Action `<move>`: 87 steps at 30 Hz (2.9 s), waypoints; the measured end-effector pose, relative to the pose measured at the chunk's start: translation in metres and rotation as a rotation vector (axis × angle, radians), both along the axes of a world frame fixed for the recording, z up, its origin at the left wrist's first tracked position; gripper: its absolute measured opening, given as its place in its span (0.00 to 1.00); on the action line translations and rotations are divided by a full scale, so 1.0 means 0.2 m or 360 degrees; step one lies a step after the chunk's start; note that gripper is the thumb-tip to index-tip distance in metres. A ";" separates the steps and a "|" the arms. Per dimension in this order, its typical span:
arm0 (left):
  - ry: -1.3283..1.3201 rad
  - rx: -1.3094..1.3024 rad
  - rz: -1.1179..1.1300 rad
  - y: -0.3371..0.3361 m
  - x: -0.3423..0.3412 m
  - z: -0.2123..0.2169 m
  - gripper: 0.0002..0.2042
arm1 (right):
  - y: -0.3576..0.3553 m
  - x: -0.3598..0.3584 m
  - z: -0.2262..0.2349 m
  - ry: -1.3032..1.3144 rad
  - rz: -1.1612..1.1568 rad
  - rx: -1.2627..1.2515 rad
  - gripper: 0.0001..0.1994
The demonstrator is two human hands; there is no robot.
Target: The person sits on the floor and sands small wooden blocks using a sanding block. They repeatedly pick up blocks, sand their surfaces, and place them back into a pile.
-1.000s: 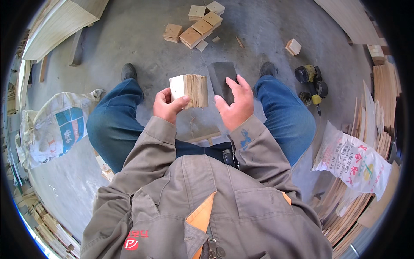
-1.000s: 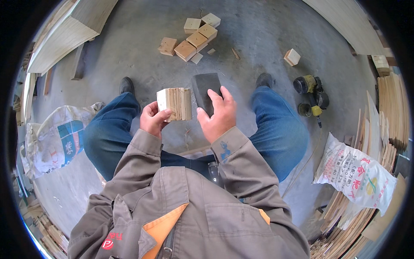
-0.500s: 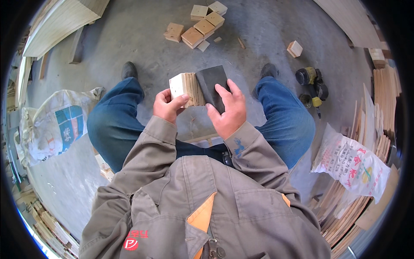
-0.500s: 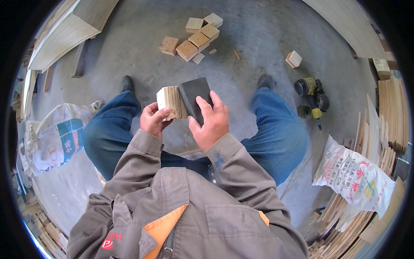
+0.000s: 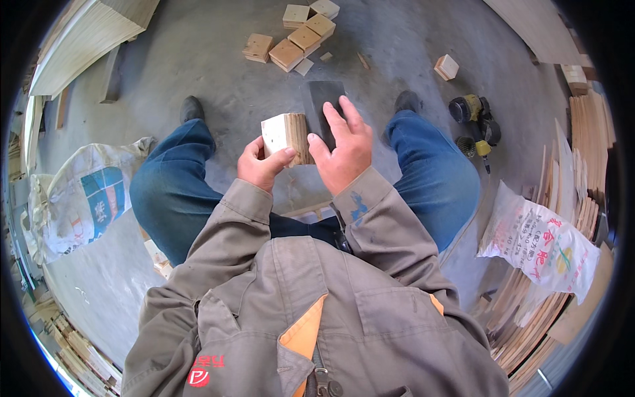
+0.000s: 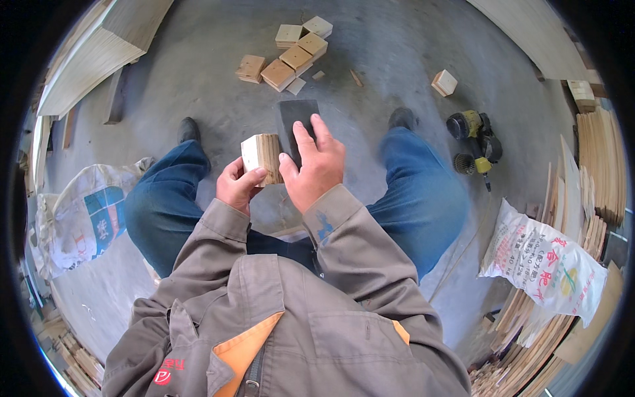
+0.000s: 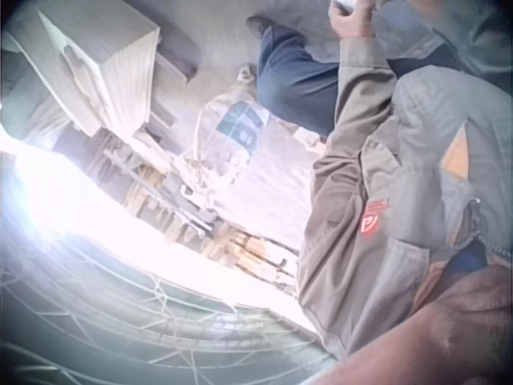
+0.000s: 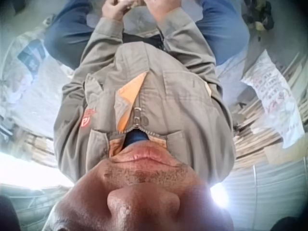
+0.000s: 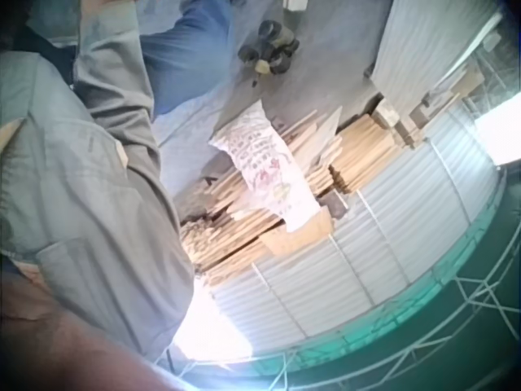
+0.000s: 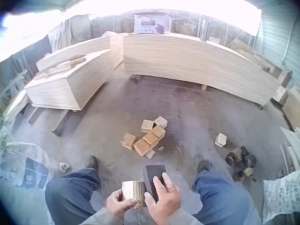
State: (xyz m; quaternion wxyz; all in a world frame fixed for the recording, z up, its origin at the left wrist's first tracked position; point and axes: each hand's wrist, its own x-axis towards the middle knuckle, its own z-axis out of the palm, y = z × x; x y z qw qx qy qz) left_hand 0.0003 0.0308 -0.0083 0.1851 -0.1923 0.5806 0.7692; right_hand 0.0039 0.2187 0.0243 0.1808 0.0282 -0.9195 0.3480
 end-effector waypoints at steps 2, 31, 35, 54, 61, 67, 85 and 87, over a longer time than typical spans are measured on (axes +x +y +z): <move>-0.0093 0.0041 0.0080 0.01 -0.01 0.01 0.35 | 0.00 0.01 -0.01 0.0020 0.0054 0.0021 0.30; -0.0045 -0.0001 0.0234 -0.13 -0.03 0.01 0.40 | -0.11 0.19 0.09 0.0060 0.0206 0.0149 0.30; 0.0126 -0.0132 0.0018 -0.11 0.01 -0.09 0.42 | -0.10 -0.08 0.09 0.0111 0.0047 0.0202 0.28; -0.0073 0.0272 -0.0157 -0.06 0.01 0.08 0.41 | 0.07 -0.11 0.21 -0.0126 -0.0093 -0.0148 0.26; 0.0186 0.0125 -0.0088 -0.06 0.00 0.00 0.42 | 0.07 -0.13 0.24 -0.0082 0.0062 -0.0051 0.26; 0.0310 -0.0179 -0.0024 -0.05 0.01 0.02 0.46 | 0.08 -0.11 0.20 -0.0078 0.0167 0.0103 0.25; 0.0351 -0.0484 -0.0036 -0.07 0.01 0.03 0.48 | 0.16 0.07 0.21 -0.0044 0.0271 0.0090 0.26; 0.0392 -0.0491 -0.0073 -0.07 0.01 0.00 0.47 | 0.13 0.05 0.20 -0.0076 0.0284 0.0047 0.26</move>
